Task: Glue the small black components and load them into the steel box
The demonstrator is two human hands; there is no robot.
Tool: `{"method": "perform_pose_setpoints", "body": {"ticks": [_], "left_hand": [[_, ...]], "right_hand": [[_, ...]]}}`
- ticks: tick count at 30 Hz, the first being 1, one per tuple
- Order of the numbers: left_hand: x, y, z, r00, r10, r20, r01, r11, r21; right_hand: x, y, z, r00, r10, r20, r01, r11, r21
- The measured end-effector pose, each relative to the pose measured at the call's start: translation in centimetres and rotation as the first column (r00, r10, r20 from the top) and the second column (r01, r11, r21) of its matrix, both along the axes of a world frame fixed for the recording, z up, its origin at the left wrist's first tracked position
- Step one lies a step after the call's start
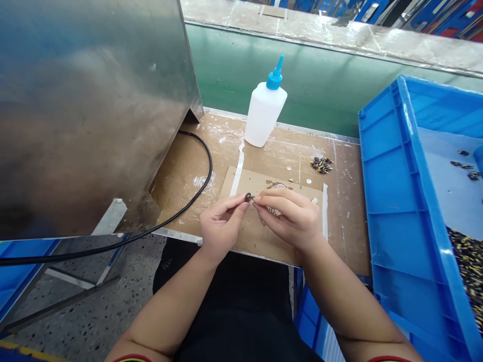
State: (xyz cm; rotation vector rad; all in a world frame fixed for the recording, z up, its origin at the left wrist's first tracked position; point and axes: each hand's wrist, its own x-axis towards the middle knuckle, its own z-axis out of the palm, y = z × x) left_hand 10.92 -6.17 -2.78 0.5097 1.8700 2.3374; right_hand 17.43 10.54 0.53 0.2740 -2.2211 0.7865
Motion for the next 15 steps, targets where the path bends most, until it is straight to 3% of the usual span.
{"method": "perform_pose_setpoints", "body": {"ticks": [10, 15], "left_hand": [[-0.3, -0.2, -0.57, 0.982, 0.003, -0.19, 0.006, 0.999, 0.045], [-0.32, -0.22, -0.15, 0.985, -0.011, -0.174, 0.019, 0.999, 0.039]], "right_hand": [[-0.01, -0.37, -0.05, 0.994, 0.061, -0.087, -0.06, 0.998, 0.016], [0.0, -0.38, -0.11, 0.993, 0.074, -0.093, -0.072, 0.997, 0.022]]}}
